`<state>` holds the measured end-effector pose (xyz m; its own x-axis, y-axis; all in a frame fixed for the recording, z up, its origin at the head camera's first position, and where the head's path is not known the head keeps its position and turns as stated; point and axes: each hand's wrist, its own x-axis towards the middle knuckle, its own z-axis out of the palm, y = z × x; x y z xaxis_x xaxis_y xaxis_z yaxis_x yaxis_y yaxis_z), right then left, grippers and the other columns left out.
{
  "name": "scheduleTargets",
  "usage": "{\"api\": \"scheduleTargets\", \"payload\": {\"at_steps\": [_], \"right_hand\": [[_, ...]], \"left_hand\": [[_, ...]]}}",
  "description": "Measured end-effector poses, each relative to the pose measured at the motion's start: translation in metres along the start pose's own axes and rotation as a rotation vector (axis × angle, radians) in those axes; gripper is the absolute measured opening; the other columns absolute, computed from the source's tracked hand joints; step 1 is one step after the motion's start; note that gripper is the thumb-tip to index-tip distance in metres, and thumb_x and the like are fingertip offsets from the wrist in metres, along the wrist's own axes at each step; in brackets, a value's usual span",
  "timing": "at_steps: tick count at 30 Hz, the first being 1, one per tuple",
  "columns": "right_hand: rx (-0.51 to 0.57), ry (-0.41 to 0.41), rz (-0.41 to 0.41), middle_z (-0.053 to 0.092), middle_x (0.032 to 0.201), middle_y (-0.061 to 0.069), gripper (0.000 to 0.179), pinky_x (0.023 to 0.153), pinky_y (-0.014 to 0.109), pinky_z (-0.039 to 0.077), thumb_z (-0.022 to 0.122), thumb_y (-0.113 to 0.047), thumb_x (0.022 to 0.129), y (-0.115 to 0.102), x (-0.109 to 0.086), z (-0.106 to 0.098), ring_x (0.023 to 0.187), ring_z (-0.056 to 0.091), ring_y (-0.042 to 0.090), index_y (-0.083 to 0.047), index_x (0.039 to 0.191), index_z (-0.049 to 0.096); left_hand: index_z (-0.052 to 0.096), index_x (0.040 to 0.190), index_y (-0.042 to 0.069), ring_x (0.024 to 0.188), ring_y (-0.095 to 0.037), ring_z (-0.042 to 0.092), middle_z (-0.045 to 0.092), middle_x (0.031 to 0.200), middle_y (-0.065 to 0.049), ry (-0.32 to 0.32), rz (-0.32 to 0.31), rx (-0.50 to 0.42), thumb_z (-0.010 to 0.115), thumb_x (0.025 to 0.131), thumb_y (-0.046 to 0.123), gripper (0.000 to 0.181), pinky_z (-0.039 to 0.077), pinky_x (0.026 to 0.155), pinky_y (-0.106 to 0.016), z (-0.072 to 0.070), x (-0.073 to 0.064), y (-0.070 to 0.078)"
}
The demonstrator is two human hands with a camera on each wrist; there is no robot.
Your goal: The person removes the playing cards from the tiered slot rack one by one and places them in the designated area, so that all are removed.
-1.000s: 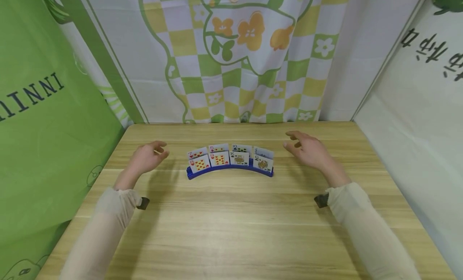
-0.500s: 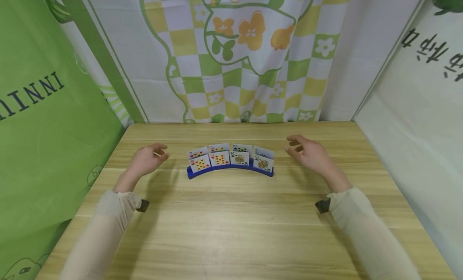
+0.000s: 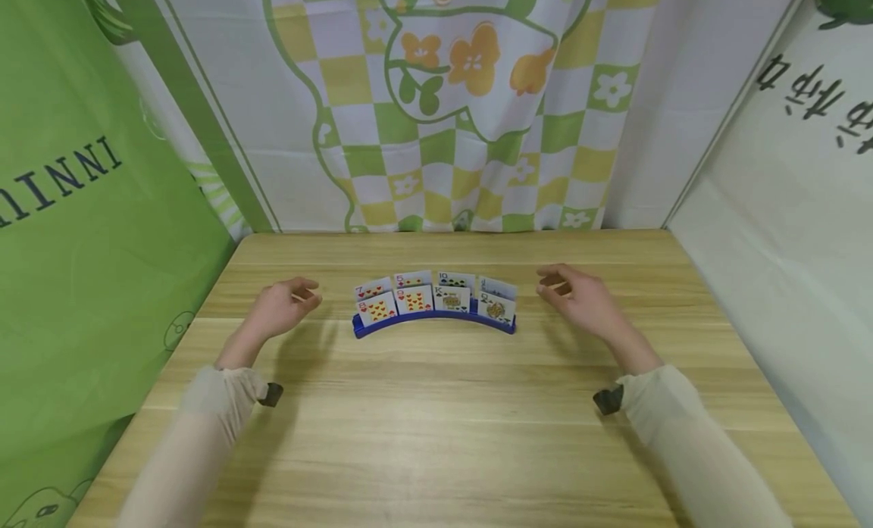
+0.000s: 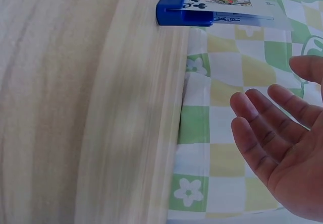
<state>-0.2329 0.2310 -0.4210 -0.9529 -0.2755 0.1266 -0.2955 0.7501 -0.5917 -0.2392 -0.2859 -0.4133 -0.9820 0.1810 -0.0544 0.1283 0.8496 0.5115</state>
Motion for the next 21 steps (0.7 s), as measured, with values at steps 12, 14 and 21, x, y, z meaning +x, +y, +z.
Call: {"api": "scheduleTargets", "payload": {"at_steps": [12, 14, 21], "right_hand": [[0.051, 0.010, 0.015, 0.069, 0.120, 0.015, 0.041, 0.089, 0.052, 0.054, 0.054, -0.033, 0.103, 0.000, -0.009, 0.008, 0.104, 0.067, 0.034, -0.006, 0.134, 0.057], [0.056, 0.015, 0.019, 0.070, 0.119, 0.014, 0.040, 0.089, 0.052, 0.054, 0.054, -0.032, 0.103, 0.000, -0.010, 0.010, 0.104, 0.067, 0.034, -0.007, 0.133, 0.058], [0.066, 0.056, 0.008, 0.071, 0.115, 0.015, 0.034, 0.087, 0.052, 0.055, 0.056, -0.029, 0.102, -0.003, -0.012, 0.015, 0.101, 0.069, 0.035, -0.008, 0.129, 0.061]], "left_hand": [[0.056, 0.136, 0.002, 0.109, -0.041, 0.067, 0.067, 0.123, -0.024, -0.020, -0.016, -0.047, 0.056, 0.102, 0.028, 0.043, 0.057, 0.086, -0.048, 0.009, -0.002, -0.006], [0.056, 0.136, 0.002, 0.109, -0.041, 0.067, 0.066, 0.123, -0.024, -0.024, -0.019, -0.061, 0.056, 0.102, 0.028, 0.043, 0.057, 0.085, -0.048, 0.010, -0.002, -0.008], [0.057, 0.136, 0.001, 0.106, -0.039, 0.068, 0.066, 0.123, -0.025, -0.037, -0.027, -0.119, 0.057, 0.101, 0.027, 0.043, 0.058, 0.083, -0.044, 0.017, -0.002, -0.009]]}}
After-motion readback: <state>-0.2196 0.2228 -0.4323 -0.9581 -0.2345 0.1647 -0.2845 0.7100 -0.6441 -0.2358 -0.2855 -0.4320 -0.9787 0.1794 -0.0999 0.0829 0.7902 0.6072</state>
